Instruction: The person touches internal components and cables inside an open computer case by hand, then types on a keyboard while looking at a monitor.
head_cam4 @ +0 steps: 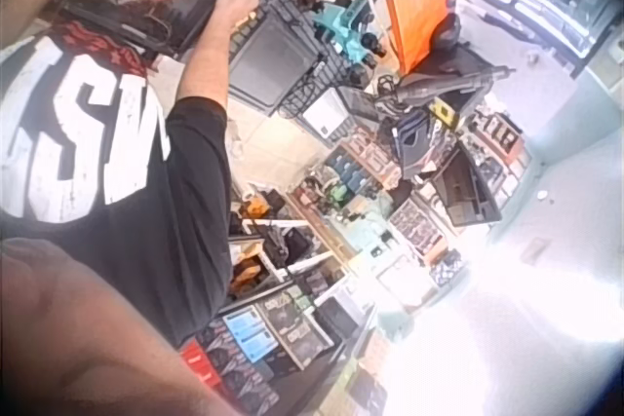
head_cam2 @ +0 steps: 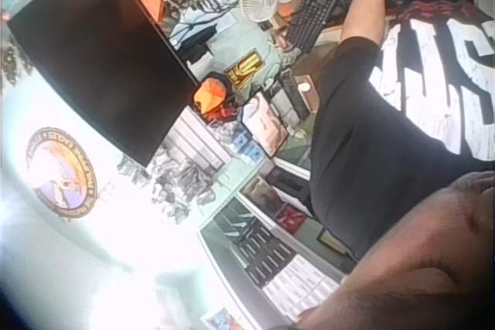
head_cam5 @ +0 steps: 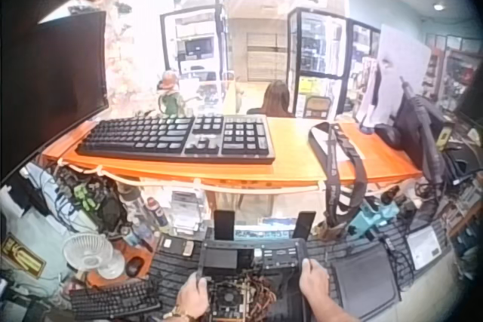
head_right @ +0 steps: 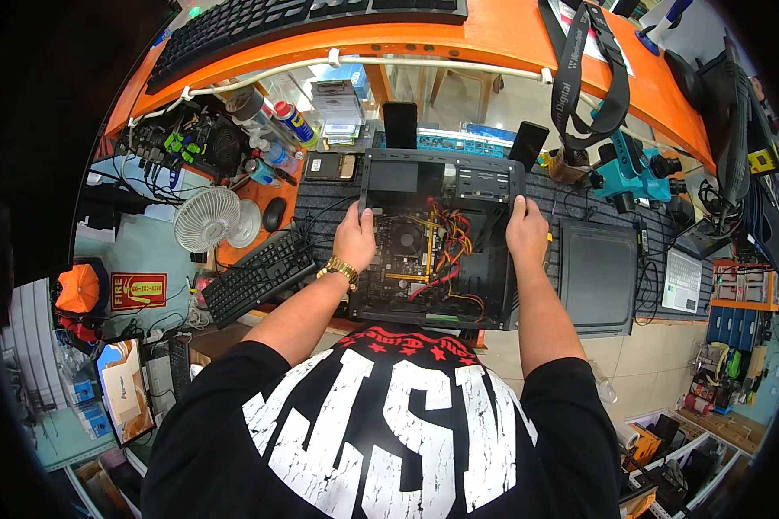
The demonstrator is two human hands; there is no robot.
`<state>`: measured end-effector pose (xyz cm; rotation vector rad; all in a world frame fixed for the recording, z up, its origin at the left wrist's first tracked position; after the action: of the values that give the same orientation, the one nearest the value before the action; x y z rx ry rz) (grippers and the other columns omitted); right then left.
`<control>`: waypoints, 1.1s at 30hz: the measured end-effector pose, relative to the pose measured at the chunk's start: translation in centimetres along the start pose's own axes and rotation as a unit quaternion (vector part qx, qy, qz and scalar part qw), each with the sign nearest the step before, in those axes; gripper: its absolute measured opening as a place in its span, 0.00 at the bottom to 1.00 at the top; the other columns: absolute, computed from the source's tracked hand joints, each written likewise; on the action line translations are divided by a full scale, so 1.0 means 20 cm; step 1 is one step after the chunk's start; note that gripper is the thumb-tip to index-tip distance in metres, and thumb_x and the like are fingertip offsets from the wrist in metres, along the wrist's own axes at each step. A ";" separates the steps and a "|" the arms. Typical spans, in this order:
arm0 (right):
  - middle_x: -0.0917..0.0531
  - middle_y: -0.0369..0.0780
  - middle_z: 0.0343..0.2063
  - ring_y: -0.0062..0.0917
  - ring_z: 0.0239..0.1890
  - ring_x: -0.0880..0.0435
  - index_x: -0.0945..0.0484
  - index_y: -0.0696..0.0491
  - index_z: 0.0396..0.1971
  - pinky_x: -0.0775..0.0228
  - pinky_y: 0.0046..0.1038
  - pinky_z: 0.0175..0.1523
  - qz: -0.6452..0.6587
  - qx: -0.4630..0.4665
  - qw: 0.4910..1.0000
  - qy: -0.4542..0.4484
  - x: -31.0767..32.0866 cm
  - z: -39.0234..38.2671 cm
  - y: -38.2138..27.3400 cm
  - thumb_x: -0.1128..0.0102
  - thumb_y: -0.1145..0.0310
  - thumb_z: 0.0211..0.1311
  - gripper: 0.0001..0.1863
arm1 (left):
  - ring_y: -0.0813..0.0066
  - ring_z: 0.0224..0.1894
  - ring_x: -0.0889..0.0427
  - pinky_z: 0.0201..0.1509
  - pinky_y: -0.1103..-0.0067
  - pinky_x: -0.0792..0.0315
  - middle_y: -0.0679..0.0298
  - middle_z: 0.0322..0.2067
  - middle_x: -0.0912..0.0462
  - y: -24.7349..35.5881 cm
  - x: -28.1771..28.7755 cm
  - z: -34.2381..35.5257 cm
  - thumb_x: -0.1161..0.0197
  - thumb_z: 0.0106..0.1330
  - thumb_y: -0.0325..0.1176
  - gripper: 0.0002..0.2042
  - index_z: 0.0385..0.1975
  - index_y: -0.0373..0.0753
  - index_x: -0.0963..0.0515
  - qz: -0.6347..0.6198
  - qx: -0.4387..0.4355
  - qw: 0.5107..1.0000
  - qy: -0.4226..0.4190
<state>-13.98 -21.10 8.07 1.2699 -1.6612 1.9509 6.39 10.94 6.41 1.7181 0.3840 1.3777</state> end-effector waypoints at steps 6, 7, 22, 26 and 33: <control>0.09 0.61 0.52 0.63 0.60 0.12 0.12 0.54 0.63 0.21 0.55 0.65 -0.006 -0.002 1.000 -0.011 0.00 0.01 0.01 0.50 0.43 0.88 0.31 | 0.31 0.57 0.12 0.63 0.49 0.21 0.39 0.53 0.09 0.00 0.00 0.00 0.48 0.90 0.45 0.21 0.69 0.38 0.21 -0.001 0.003 1.000 -0.006; 0.09 0.61 0.52 0.63 0.60 0.12 0.12 0.54 0.63 0.21 0.55 0.65 -0.006 -0.002 1.000 -0.011 0.00 0.01 0.00 0.50 0.43 0.88 0.31 | 0.31 0.57 0.12 0.63 0.49 0.21 0.39 0.53 0.09 0.00 0.00 0.00 0.48 0.90 0.45 0.21 0.69 0.38 0.21 -0.001 0.003 1.000 -0.005; 0.09 0.61 0.54 0.64 0.61 0.13 0.12 0.54 0.64 0.21 0.55 0.66 0.000 -0.002 1.000 -0.003 0.00 0.00 0.01 0.51 0.42 0.88 0.32 | 0.31 0.58 0.12 0.64 0.49 0.20 0.38 0.53 0.08 0.02 0.00 -0.01 0.47 0.89 0.46 0.23 0.69 0.35 0.21 -0.004 0.008 1.000 -0.005; 0.10 0.62 0.56 0.64 0.64 0.15 0.13 0.55 0.62 0.23 0.54 0.68 -0.010 -0.001 1.000 -0.021 0.01 -0.02 -0.07 0.49 0.41 0.87 0.32 | 0.28 0.58 0.13 0.64 0.46 0.20 0.34 0.56 0.11 -0.06 0.00 -0.01 0.45 0.88 0.48 0.24 0.69 0.34 0.22 0.022 0.010 1.000 0.017; 0.09 0.62 0.52 0.65 0.59 0.13 0.12 0.56 0.59 0.22 0.56 0.62 0.011 0.033 0.999 0.029 0.00 -0.01 0.03 0.48 0.43 0.89 0.30 | 0.31 0.59 0.13 0.64 0.47 0.20 0.38 0.57 0.11 0.02 0.00 0.00 0.47 0.89 0.46 0.22 0.69 0.37 0.23 0.004 0.024 1.000 -0.004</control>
<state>-14.51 -21.21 7.67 1.2111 -1.6016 2.0520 6.16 10.65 6.71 1.7650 0.4080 1.3781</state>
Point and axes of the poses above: each hand's wrist, its own z-axis towards the middle knuckle, its own x-axis out of the back of the hand, y = z × x, the point moved 2 cm from there along z, towards the middle knuckle
